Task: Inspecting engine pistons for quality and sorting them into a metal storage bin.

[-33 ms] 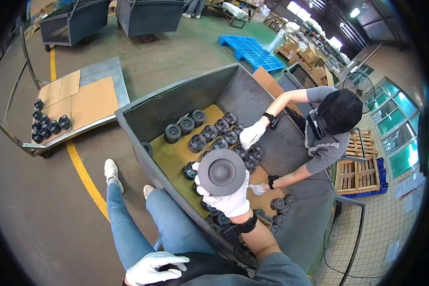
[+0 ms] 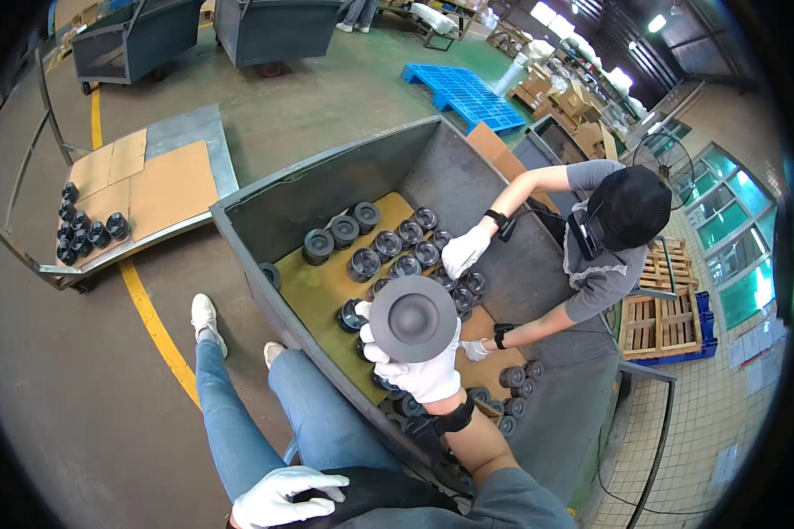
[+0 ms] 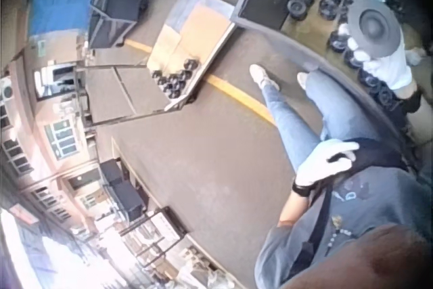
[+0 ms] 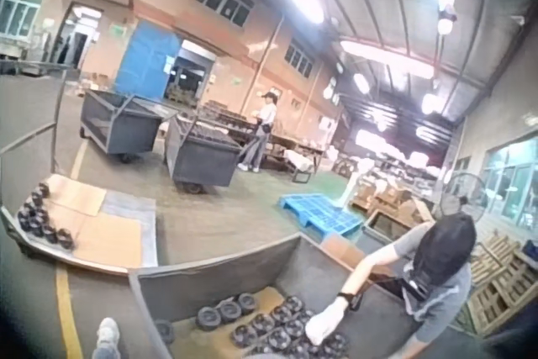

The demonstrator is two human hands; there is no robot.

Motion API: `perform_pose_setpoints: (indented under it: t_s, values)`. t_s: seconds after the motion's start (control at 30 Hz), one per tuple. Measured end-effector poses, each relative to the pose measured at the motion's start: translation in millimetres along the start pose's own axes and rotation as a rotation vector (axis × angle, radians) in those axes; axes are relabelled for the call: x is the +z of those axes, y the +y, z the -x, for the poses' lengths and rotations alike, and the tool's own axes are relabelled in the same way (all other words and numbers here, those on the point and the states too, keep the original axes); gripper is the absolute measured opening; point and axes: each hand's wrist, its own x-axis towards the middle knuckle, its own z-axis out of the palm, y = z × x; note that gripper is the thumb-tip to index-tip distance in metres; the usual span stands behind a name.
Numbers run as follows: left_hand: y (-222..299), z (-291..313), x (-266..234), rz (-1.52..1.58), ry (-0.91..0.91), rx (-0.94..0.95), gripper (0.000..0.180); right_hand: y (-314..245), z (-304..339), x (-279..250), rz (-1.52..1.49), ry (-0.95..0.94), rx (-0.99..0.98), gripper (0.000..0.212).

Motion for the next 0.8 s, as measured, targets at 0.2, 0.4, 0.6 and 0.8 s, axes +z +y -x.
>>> perform_pose_setpoints:
  t_s: [0.2, 0.4, 0.6, 0.8]
  values:
    - [-4.2, -8.0, -7.2, 0.025, -0.066, -0.162, 0.038, 1.3, -6.9, -1.4, -0.044, -0.075, 0.01, 0.097]
    - [-7.4, -11.2, -6.1, 0.042, -0.053, -0.161, 0.038, -7.7, 1.6, -4.1, 0.865, 0.08, -0.389, 0.11]
    - [-7.4, -9.5, -4.4, 0.023, -0.061, -0.175, 0.039, -15.1, 1.7, 14.6, 1.724, -0.01, -0.57, 0.117]
    - [-25.4, -6.7, -7.8, 0.075, -0.126, -0.129, 0.047, -18.6, 5.3, 15.2, 1.696, 0.006, -0.502, 0.109]
